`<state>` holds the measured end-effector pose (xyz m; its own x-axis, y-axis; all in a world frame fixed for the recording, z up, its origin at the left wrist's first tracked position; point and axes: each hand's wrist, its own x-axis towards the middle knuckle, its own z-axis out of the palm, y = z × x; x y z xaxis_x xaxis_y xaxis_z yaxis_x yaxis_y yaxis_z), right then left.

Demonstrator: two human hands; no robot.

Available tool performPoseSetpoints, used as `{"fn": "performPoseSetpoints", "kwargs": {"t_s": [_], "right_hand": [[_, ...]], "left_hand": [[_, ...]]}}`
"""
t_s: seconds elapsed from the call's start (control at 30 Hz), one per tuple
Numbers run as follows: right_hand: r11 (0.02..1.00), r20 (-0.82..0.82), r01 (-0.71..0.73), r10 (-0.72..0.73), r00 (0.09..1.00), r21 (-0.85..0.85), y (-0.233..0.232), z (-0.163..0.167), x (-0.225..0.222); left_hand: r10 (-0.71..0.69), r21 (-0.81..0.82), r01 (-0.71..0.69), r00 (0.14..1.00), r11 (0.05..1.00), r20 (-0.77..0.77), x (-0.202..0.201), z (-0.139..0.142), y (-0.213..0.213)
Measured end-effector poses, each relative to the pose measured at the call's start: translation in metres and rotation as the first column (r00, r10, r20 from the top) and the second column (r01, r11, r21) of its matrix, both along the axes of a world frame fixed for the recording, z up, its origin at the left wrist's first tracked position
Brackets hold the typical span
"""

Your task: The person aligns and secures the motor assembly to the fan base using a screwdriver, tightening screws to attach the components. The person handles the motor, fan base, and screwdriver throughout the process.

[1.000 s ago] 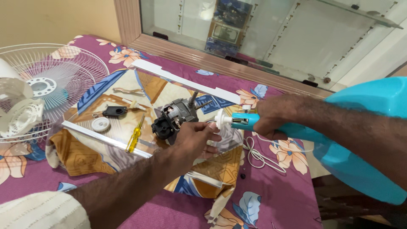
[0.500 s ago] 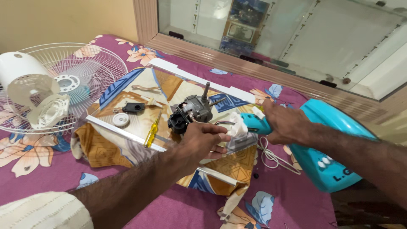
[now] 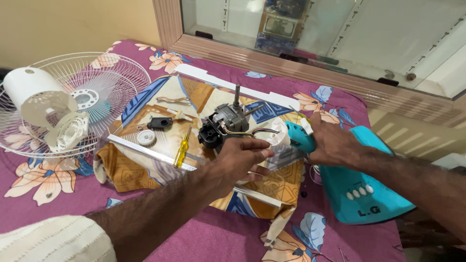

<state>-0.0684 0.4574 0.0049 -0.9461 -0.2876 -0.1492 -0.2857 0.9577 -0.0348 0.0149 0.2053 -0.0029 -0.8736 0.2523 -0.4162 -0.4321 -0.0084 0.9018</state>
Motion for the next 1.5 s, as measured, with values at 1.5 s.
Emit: {"fn": "performPoseSetpoints", "kwargs": {"t_s": [1.5], "right_hand": [[0.997, -0.533, 0.011, -0.051, 0.845, -0.078, -0.001, 0.025, 0.03]], "left_hand": [[-0.351, -0.765, -0.242, 0.779, 0.597, -0.52, -0.04, 0.003, -0.069]]}}
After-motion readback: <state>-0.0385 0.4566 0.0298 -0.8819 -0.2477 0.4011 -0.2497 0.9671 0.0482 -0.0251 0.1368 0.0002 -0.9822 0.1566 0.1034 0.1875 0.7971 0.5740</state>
